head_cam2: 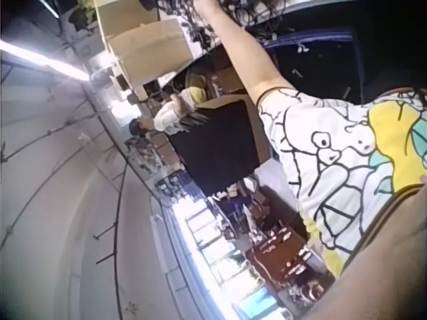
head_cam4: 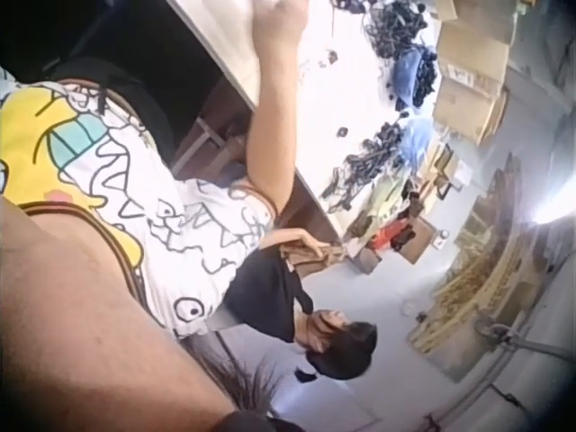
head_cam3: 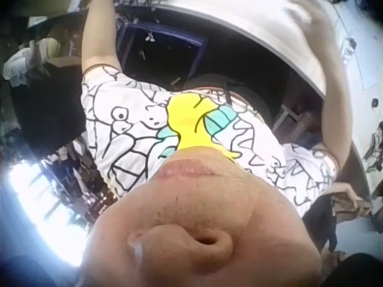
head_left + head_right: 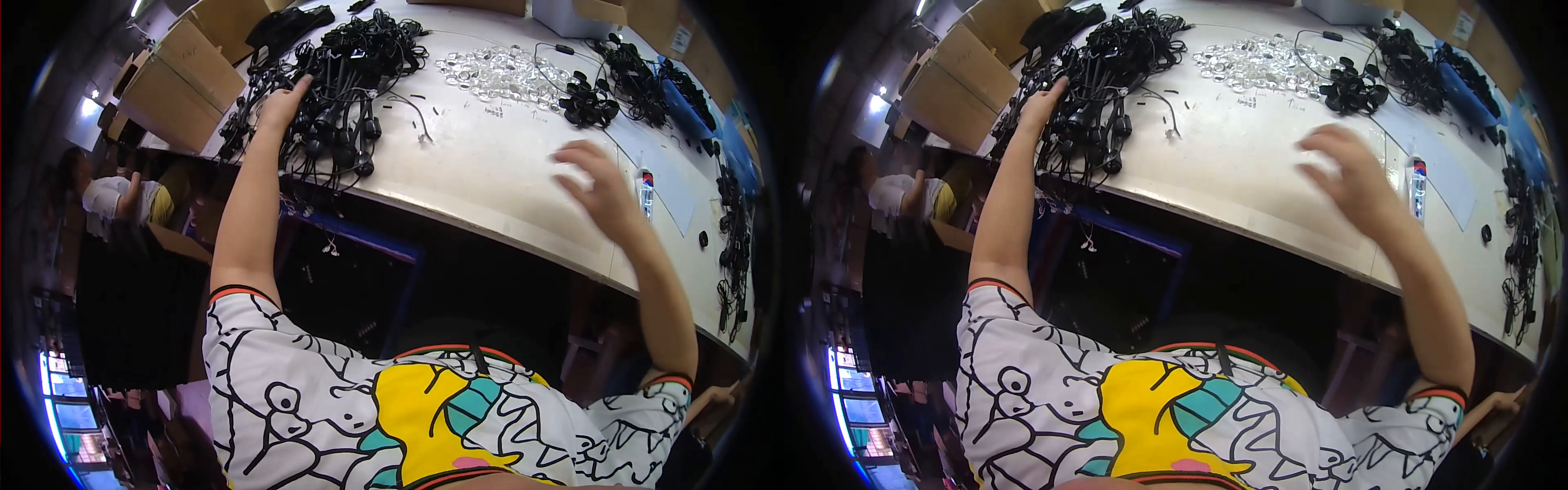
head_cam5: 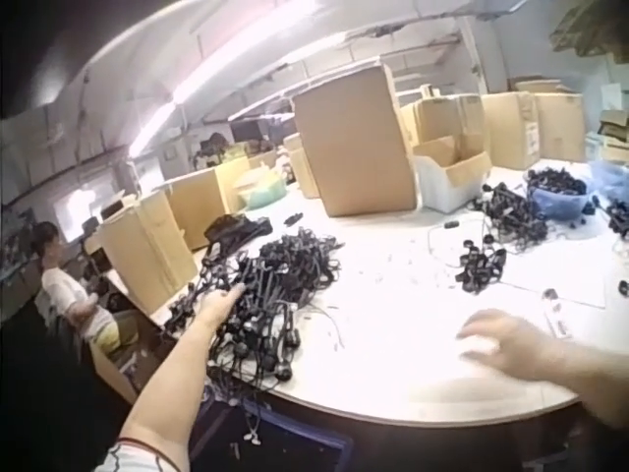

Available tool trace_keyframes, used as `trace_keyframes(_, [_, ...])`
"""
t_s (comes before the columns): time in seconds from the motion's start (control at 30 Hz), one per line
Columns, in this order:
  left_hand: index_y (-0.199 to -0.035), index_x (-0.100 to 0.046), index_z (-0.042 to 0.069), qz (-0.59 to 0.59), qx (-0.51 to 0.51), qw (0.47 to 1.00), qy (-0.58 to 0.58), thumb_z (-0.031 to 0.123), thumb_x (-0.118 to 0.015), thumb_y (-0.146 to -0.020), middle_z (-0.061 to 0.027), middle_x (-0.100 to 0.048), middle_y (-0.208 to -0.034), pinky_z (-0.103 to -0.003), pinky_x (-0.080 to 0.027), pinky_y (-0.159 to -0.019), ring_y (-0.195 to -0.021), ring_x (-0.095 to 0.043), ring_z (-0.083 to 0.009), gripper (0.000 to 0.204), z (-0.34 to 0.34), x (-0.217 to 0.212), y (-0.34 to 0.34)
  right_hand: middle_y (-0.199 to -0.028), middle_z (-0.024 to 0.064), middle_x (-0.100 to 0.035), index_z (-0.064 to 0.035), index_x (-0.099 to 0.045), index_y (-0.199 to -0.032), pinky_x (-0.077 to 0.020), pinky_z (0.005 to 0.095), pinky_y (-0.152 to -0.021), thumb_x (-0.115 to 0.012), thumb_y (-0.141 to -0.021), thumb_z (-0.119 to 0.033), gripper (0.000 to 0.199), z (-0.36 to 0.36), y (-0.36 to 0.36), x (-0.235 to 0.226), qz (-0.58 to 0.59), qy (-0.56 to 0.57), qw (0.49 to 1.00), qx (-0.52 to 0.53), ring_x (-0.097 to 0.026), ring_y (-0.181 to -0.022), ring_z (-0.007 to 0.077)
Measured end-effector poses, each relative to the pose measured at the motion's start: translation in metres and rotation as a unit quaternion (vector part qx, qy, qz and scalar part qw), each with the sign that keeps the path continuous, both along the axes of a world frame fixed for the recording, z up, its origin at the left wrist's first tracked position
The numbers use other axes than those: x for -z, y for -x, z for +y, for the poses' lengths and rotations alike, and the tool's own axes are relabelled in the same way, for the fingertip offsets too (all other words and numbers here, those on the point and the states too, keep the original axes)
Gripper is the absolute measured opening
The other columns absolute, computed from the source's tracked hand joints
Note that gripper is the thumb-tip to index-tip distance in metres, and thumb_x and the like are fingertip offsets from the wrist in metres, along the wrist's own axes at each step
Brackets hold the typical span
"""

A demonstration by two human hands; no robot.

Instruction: The person assembles small electronic components by applying glue from a glue dispenser to a plastic housing, then inserting electronic parts and wires into the housing by hand.

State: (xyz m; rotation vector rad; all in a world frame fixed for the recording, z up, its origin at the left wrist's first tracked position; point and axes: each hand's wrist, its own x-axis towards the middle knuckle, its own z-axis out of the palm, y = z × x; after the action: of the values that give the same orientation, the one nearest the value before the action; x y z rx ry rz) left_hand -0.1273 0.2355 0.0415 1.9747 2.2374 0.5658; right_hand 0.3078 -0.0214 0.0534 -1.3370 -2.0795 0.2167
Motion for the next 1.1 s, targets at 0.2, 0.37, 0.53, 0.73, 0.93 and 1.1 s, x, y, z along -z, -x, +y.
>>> trace_keyframes(0.2, [-0.091,-0.063,0.004,0.061,0.019,0.997,0.041,0.045,-0.054,-0.071,-0.0157,-0.062,-0.089,-0.036,-0.043,-0.08,-0.086,-0.058,-0.0326,0.048,0.024,-0.018,0.003,-0.091,0.0089,-0.057,-0.0051,-0.058,-0.088,-0.0448,0.0326,-0.072,-0.063,-0.069,-0.005,0.019,0.018,0.067,0.016,-0.048,-0.039,0.991,-0.116,-0.054,-0.085,0.0251])
trace_keyframes(0.37, [-0.092,-0.062,0.011,-0.274,-0.004,0.954,0.126,0.037,-0.049,-0.08,-0.0014,-0.06,-0.072,-0.025,-0.04,-0.053,-0.063,-0.056,-0.0091,0.031,0.018,-0.038,0.008,-0.086,0.008,-0.058,-0.0052,-0.06,-0.081,-0.0448,0.0317,-0.07,-0.061,-0.07,-0.003,0.011,0.025,0.058,0.032,0.033,0.026,0.993,-0.107,-0.055,-0.079,0.0247])
trace_keyframes(0.53, [-0.108,-0.055,0.007,-0.27,0.099,0.957,0.027,0.019,-0.054,-0.08,-0.0078,-0.059,-0.098,-0.025,-0.043,-0.072,-0.082,-0.057,-0.0148,0.031,0.058,-0.009,0.079,-0.083,0.0067,-0.059,-0.0048,-0.06,-0.079,-0.0438,0.0317,-0.071,-0.06,-0.071,-0.003,0.008,0.03,0.066,0.029,0.026,0.013,0.99,-0.138,-0.055,-0.077,0.0237])
trace_keyframes(0.73, [-0.11,-0.053,0.003,-0.096,0.221,0.97,-0.017,0.01,-0.055,-0.077,-0.011,-0.061,-0.095,-0.028,-0.045,-0.076,-0.083,-0.058,-0.0186,0.034,0.066,0.005,0.049,-0.082,0.0065,-0.059,-0.0044,-0.061,-0.079,-0.0423,0.0325,-0.073,-0.059,-0.072,-0.004,0.007,0.031,0.066,0.032,0.022,0.019,0.991,-0.134,-0.054,-0.079,0.0232])
trace_keyframes(0.93, [-0.092,-0.057,0.001,-0.449,0.034,0.873,-0.186,0.021,-0.045,-0.086,-0.0073,-0.062,-0.077,-0.028,-0.046,-0.05,-0.055,-0.057,-0.0154,0.024,0.08,-0.014,0.054,-0.081,0.0067,-0.058,-0.0042,-0.061,-0.077,-0.042,0.0323,-0.073,-0.059,-0.072,-0.005,0.006,0.034,0.067,0.033,0.033,0.029,0.99,-0.135,-0.054,-0.079,0.0229])
trace_keyframes(1.1, [-0.082,-0.056,0.002,-0.331,-0.088,0.939,-0.011,0.043,-0.046,-0.084,-0.0084,-0.06,-0.072,-0.023,-0.041,-0.044,-0.049,-0.054,-0.0133,0.042,0.101,-0.006,0.053,-0.08,0.0067,-0.058,-0.0043,-0.061,-0.077,-0.0426,0.0324,-0.072,-0.06,-0.071,-0.005,0.006,0.039,0.066,0.036,0.033,0.029,0.991,-0.125,-0.054,-0.077,0.023])
